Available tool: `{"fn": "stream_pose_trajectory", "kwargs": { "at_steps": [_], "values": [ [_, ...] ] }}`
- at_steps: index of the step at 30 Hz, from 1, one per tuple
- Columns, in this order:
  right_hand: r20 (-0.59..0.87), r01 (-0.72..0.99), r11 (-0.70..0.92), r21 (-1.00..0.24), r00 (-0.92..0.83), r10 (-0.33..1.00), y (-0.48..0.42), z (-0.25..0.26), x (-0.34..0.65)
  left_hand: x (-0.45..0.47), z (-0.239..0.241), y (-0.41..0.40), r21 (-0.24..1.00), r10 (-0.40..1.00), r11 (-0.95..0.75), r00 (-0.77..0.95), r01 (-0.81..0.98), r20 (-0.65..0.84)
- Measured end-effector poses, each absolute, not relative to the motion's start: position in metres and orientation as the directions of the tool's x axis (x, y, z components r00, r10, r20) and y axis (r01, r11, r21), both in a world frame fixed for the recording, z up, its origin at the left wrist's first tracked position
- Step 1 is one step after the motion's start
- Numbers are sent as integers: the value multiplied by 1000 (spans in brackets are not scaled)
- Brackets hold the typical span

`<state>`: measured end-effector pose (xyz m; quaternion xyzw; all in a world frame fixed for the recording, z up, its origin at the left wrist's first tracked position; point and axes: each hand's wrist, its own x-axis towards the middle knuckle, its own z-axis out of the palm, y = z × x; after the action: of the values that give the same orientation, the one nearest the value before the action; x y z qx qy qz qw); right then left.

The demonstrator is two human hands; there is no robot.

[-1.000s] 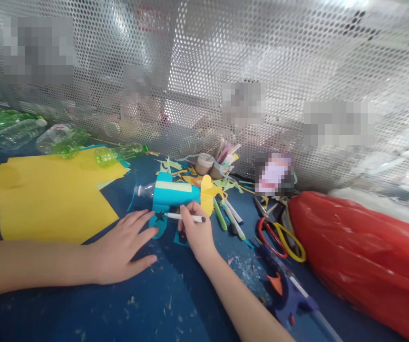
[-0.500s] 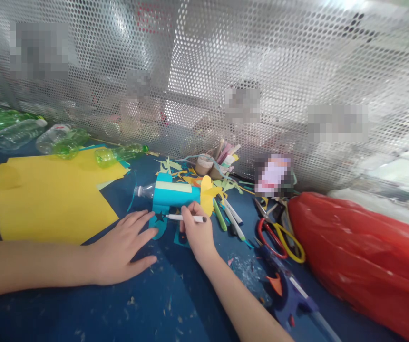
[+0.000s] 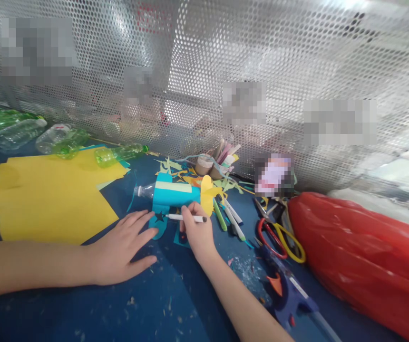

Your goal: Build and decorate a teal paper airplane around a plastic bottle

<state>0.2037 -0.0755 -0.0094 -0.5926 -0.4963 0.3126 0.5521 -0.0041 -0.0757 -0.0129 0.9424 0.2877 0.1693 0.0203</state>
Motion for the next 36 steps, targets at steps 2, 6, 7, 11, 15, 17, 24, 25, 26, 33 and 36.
{"fn": "stream_pose_trajectory", "kwargs": {
  "at_steps": [2, 6, 7, 11, 15, 17, 24, 25, 26, 33, 36],
  "values": [
    [168, 242, 95, -966, 304, 938, -75, -9, 203, -4, -13, -76, 135, 552, -832, 775, 539, 309],
    [152, 237, 85, -968, 280, 948, -75, -9, 203, -4, -14, -76, 152, 556, -829, 767, 538, 320],
    [155, 238, 87, -967, 280, 947, -75, -9, 203, -4, -14, -76, 159, 556, -830, 765, 535, 326],
    [163, 247, 93, -965, 282, 945, -75, -10, 203, -5, -14, -76, 167, 555, -830, 759, 532, 340],
    [162, 242, 95, -965, 274, 948, -74, -12, 204, -5, -14, -76, 167, 551, -833, 760, 528, 345],
    [165, 241, 100, -965, 269, 949, -74, -12, 204, -5, -15, -76, 179, 551, -833, 755, 524, 355],
    [145, 229, 83, -970, 269, 952, -75, -11, 203, -5, -14, -77, 160, 553, -831, 761, 532, 339],
    [143, 228, 81, -970, 270, 952, -75, -10, 203, -5, -14, -76, 155, 552, -832, 763, 533, 336],
    [142, 229, 79, -970, 270, 952, -75, -10, 203, -5, -14, -76, 150, 550, -833, 766, 533, 333],
    [152, 236, 87, -968, 274, 950, -74, -10, 203, -4, -13, -77, 155, 549, -834, 767, 530, 333],
    [148, 229, 86, -970, 272, 951, -75, -9, 202, -5, -13, -77, 154, 548, -834, 767, 529, 335]
  ]
}}
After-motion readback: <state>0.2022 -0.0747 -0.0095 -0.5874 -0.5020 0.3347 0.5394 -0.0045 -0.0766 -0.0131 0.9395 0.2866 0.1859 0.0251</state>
